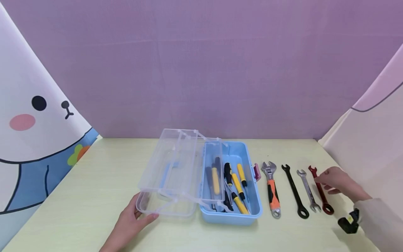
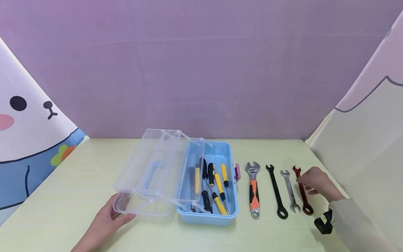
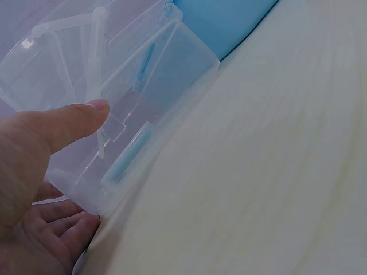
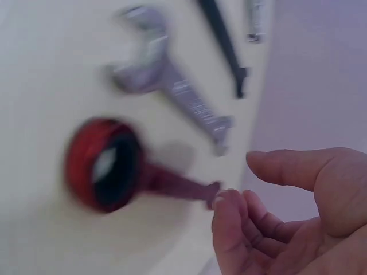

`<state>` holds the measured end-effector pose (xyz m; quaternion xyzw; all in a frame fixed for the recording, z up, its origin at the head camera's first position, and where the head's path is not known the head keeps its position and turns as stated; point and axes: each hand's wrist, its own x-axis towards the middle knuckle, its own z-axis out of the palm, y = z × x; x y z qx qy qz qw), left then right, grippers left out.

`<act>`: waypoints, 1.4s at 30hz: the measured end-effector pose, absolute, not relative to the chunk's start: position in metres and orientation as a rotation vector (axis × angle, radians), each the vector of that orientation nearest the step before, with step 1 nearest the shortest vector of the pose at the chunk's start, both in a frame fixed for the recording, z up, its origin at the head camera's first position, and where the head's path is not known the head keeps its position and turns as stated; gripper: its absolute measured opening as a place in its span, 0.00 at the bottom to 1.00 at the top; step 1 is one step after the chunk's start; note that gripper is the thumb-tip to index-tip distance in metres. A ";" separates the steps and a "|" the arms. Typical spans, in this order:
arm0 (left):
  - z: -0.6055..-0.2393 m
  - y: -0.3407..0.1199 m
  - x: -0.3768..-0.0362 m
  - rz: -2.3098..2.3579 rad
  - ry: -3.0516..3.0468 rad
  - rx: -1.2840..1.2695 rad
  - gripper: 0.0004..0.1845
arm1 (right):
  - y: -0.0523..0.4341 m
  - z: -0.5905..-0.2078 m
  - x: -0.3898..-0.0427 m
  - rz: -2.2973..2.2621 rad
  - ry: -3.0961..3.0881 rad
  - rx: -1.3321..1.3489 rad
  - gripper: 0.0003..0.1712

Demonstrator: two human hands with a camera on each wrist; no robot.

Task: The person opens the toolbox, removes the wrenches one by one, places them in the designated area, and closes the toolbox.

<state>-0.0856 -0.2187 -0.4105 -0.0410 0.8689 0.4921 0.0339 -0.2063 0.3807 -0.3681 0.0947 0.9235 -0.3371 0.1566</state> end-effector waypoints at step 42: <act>-0.409 -0.220 -0.085 1.522 2.654 -0.126 0.45 | 0.277 -0.373 -0.196 -1.876 1.598 -0.161 0.21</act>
